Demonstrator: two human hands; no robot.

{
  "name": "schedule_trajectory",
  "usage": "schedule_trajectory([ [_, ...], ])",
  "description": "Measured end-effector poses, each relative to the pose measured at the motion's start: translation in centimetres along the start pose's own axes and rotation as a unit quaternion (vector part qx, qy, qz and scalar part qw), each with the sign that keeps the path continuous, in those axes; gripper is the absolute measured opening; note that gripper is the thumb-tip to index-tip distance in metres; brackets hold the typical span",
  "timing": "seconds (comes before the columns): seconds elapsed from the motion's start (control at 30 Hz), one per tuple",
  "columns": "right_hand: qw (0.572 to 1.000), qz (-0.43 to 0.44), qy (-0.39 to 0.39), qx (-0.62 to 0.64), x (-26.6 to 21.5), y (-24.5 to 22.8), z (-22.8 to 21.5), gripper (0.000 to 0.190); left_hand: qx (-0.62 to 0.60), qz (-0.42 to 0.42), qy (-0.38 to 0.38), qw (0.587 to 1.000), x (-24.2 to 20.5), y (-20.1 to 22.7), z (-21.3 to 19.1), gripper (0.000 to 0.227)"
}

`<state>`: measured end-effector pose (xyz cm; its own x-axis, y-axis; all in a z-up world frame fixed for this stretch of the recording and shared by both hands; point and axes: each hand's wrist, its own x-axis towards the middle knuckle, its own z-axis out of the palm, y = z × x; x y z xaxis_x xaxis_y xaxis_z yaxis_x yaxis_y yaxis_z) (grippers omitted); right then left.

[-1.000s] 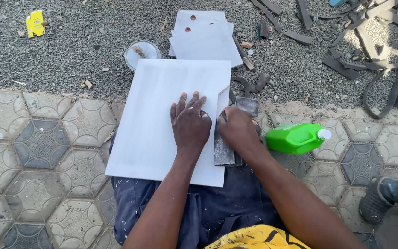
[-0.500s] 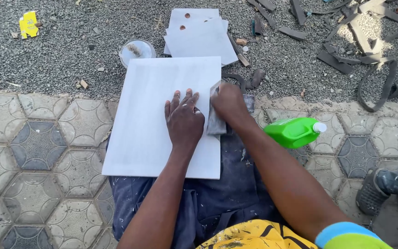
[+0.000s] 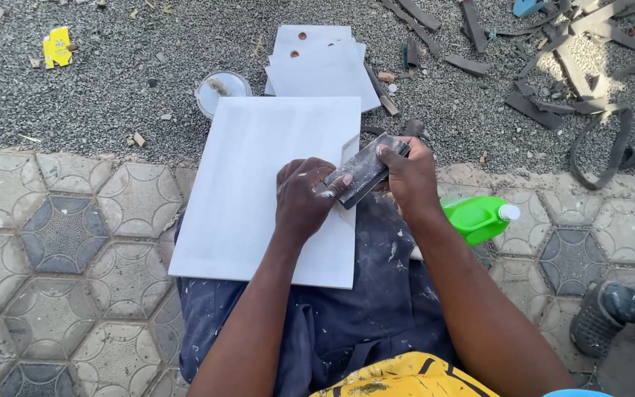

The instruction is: Sanding the edges and surface of a white board using a sanding block to prepare it for finishing.

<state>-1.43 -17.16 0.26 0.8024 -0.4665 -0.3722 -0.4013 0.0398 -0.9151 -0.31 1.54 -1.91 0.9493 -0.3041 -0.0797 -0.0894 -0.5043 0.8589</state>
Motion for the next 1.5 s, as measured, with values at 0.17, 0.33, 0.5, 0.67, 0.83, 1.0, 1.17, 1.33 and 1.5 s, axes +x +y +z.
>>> schedule_trajectory([
  [0.17, 0.907, -0.189, -0.098, -0.363, -2.7, -4.1, -1.1, 0.061, -0.081, -0.057, 0.015, 0.995, 0.8, -2.1, 0.7, 0.044],
  [0.33, 0.709, -0.359, -0.304, -0.526, -2.1, -2.6, -0.1, 0.08, -0.171, -0.058, 0.012, 0.983, 0.2, 0.0, -0.9, 0.049],
  [0.5, 0.851, -0.088, -0.168, -0.489, 2.4, -3.7, -2.1, 0.02, -0.025, -0.077, 0.037, 0.996, 0.1, 1.6, -1.1, 0.035],
  [0.67, 0.841, 0.051, -0.241, -0.482, 1.3, -4.7, -1.3, 0.044, 0.126, -0.108, -0.02, 0.986, 0.2, 3.0, -0.5, 0.05],
  [0.83, 0.819, 0.067, -0.257, -0.509, 4.8, -1.6, -0.1, 0.049, 0.185, -0.111, -0.052, 0.975, 0.5, 3.4, 0.1, 0.055],
  [1.0, 0.87, 0.01, -0.176, -0.461, 9.1, -1.1, 1.2, 0.035, 0.211, -0.112, -0.065, 0.969, 0.4, 3.6, 0.0, 0.055],
  [1.17, 0.873, 0.059, -0.226, -0.429, 0.6, -3.3, 1.9, 0.054, 0.219, -0.115, -0.051, 0.968, 0.9, 2.0, 0.7, 0.054],
  [1.33, 0.879, -0.008, -0.177, -0.443, 6.7, -1.4, 1.4, 0.055, 0.216, -0.109, -0.046, 0.969, 0.3, 2.3, 0.9, 0.053],
  [1.5, 0.878, 0.073, -0.212, -0.424, -0.8, -2.3, 2.0, 0.052, 0.219, -0.114, -0.021, 0.969, 0.3, 1.4, 1.3, 0.051],
])
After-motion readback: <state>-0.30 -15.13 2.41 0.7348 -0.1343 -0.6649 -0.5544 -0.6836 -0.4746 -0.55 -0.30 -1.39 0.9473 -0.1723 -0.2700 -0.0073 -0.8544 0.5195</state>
